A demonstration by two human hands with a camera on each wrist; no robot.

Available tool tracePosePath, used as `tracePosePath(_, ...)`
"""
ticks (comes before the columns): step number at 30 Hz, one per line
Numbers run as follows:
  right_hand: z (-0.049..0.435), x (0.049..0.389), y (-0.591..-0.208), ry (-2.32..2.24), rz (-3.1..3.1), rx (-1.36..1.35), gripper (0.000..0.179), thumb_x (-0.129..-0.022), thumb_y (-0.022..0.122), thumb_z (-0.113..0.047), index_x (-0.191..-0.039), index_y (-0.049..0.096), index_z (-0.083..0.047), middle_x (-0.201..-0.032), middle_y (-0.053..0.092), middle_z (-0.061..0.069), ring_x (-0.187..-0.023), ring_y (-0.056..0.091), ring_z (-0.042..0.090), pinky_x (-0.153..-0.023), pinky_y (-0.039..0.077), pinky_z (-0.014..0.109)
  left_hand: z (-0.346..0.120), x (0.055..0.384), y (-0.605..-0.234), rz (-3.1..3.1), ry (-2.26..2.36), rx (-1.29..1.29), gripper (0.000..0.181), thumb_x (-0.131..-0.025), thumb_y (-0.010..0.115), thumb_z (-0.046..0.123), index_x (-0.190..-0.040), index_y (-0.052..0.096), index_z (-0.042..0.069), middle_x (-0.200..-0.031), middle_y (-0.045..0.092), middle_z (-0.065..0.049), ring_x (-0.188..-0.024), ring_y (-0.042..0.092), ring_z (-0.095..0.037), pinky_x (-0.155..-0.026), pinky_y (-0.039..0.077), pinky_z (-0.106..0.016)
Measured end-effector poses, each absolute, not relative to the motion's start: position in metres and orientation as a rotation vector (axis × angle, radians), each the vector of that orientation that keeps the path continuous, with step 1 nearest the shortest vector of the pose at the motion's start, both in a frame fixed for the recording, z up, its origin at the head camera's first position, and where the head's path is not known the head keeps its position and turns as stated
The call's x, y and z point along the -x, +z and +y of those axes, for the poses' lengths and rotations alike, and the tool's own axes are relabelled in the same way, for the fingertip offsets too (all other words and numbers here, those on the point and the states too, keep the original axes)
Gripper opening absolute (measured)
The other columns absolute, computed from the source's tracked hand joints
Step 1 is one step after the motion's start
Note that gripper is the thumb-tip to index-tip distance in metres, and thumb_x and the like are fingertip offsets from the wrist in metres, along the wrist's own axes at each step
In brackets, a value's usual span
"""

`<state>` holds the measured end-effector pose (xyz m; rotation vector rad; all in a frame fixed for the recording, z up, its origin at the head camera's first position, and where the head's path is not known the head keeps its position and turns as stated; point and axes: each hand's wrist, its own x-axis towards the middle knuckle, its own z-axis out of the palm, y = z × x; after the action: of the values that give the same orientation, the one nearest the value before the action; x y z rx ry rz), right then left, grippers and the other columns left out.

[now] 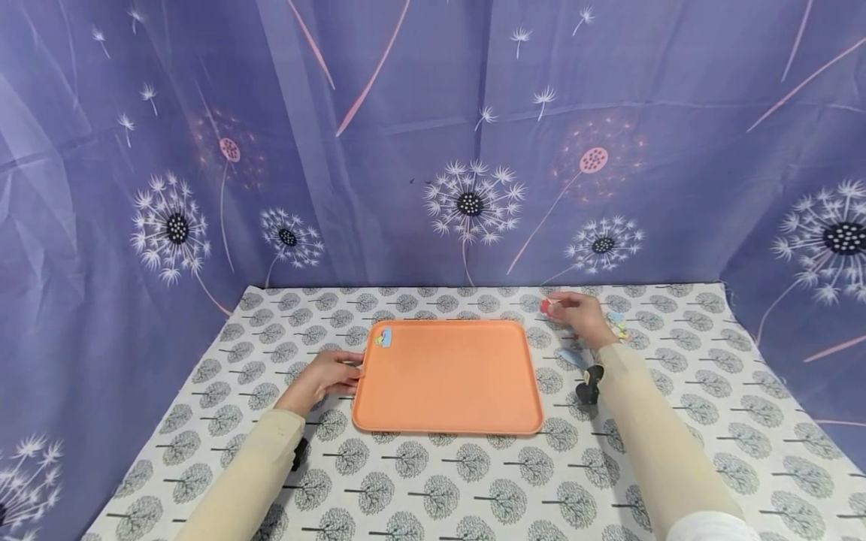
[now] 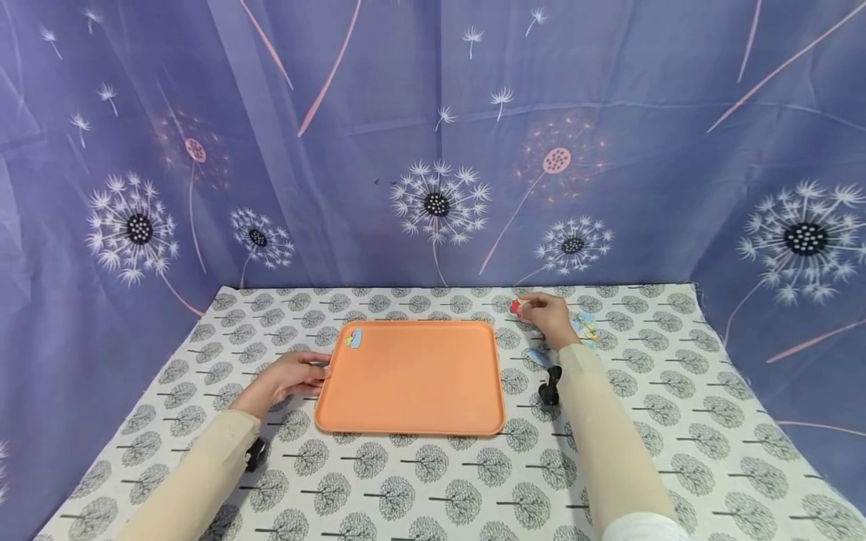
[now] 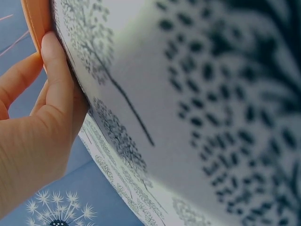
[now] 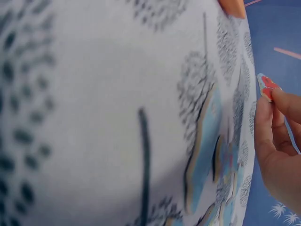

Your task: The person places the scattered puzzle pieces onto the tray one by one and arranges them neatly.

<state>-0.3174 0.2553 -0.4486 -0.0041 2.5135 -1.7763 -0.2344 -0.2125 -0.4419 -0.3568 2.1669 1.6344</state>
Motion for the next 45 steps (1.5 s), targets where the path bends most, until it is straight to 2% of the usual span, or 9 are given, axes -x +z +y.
tracePosePath(8, 0.237, 0.323, -0.441, -1.886, 2.358, 0.019, 0.047, -0.096, 0.054, -0.002, -0.142, 0.043, 0.002, -0.124, 0.052, 0.024, -0.093, 0.063, 0.008, -0.101, 0.049, 0.038, -0.213, 0.233, -0.444, 2.160, 1.649, 0.353, 0.044, -0.088, 0.064, -0.003, -0.131, 0.053, -0.006, -0.080, 0.068, -0.013, -0.063, 0.066, -0.015, -0.065, 0.062, -0.029)
tracePosePath(13, 0.221, 0.327, -0.440, -1.976, 2.289, 0.032, 0.046, -0.094, 0.057, 0.000, -0.138, 0.046, 0.005, -0.113, 0.059, 0.017, -0.088, 0.064, 0.008, -0.099, 0.050, 0.039, -0.213, 0.234, -0.445, 2.159, 1.644, 0.367, 0.044, -0.089, 0.063, -0.003, -0.131, 0.054, -0.005, -0.079, 0.068, -0.013, -0.063, 0.066, -0.016, -0.066, 0.062, -0.029)
tracePosePath(15, 0.214, 0.329, -0.439, -2.009, 2.261, 0.059, 0.045, -0.092, 0.058, 0.001, -0.136, 0.047, 0.006, -0.106, 0.062, 0.011, -0.088, 0.066, 0.011, -0.098, 0.051, 0.041, -0.213, 0.235, -0.445, 2.161, 1.644, 0.375, 0.044, -0.089, 0.063, -0.003, -0.131, 0.054, -0.005, -0.079, 0.068, -0.013, -0.063, 0.066, -0.016, -0.066, 0.062, -0.029)
tracePosePath(19, 0.199, 0.332, -0.435, -2.047, 2.217, 0.121, 0.046, -0.090, 0.058, 0.004, -0.134, 0.048, 0.009, -0.098, 0.064, 0.009, -0.095, 0.067, 0.026, -0.096, 0.052, 0.044, -0.213, 0.235, -0.445, 2.171, 1.641, 0.378, 0.044, -0.089, 0.063, -0.003, -0.132, 0.054, -0.005, -0.078, 0.068, -0.012, -0.062, 0.065, -0.015, -0.066, 0.062, -0.030)
tracePosePath(25, 0.168, 0.333, -0.429, -2.049, 2.160, 0.097, 0.043, -0.091, 0.056, 0.006, -0.134, 0.050, 0.005, -0.111, 0.062, 0.020, -0.108, 0.061, 0.038, -0.098, 0.051, 0.046, -0.214, 0.236, -0.443, 2.171, 1.656, 0.375, 0.045, -0.089, 0.063, -0.004, -0.132, 0.053, -0.005, -0.077, 0.067, -0.012, -0.062, 0.065, -0.015, -0.067, 0.062, -0.030)
tracePosePath(30, 0.141, 0.332, -0.426, -2.048, 2.127, 0.136, 0.040, -0.092, 0.053, 0.007, -0.133, 0.051, 0.008, -0.116, 0.062, 0.029, -0.106, 0.063, 0.038, -0.097, 0.051, 0.049, -0.215, 0.235, -0.443, 2.163, 1.654, 0.377, 0.045, -0.089, 0.063, -0.004, -0.133, 0.052, -0.006, -0.076, 0.067, -0.012, -0.061, 0.065, -0.015, -0.066, 0.062, -0.030)
tracePosePath(34, 0.122, 0.330, -0.423, -1.995, 2.159, 0.165, 0.040, -0.091, 0.057, 0.006, -0.131, 0.054, 0.006, -0.112, 0.065, 0.026, -0.103, 0.064, 0.037, -0.093, 0.055, 0.045, -0.214, 0.235, -0.443, 2.166, 1.650, 0.377, 0.044, -0.089, 0.063, -0.004, -0.132, 0.053, -0.006, -0.076, 0.067, -0.012, -0.061, 0.065, -0.015, -0.065, 0.062, -0.030)
tracePosePath(41, 0.088, 0.328, -0.425, -1.981, 2.145, 0.146, 0.040, -0.086, 0.059, 0.011, -0.126, 0.059, 0.003, -0.101, 0.069, 0.020, -0.102, 0.064, 0.040, -0.094, 0.052, 0.053, -0.213, 0.237, -0.444, 2.161, 1.649, 0.388, 0.045, -0.089, 0.062, -0.004, -0.133, 0.052, -0.006, -0.077, 0.068, -0.013, -0.061, 0.066, -0.015, -0.065, 0.062, -0.029)
tracePosePath(45, 0.071, 0.326, -0.428, -1.973, 2.146, 0.179, 0.038, -0.086, 0.064, 0.007, -0.124, 0.059, 0.006, -0.096, 0.070, 0.021, -0.098, 0.065, 0.040, -0.090, 0.055, 0.049, -0.213, 0.236, -0.443, 2.165, 1.643, 0.376, 0.045, -0.089, 0.062, -0.005, -0.132, 0.052, -0.006, -0.076, 0.068, -0.013, -0.060, 0.066, -0.014, -0.064, 0.062, -0.029)
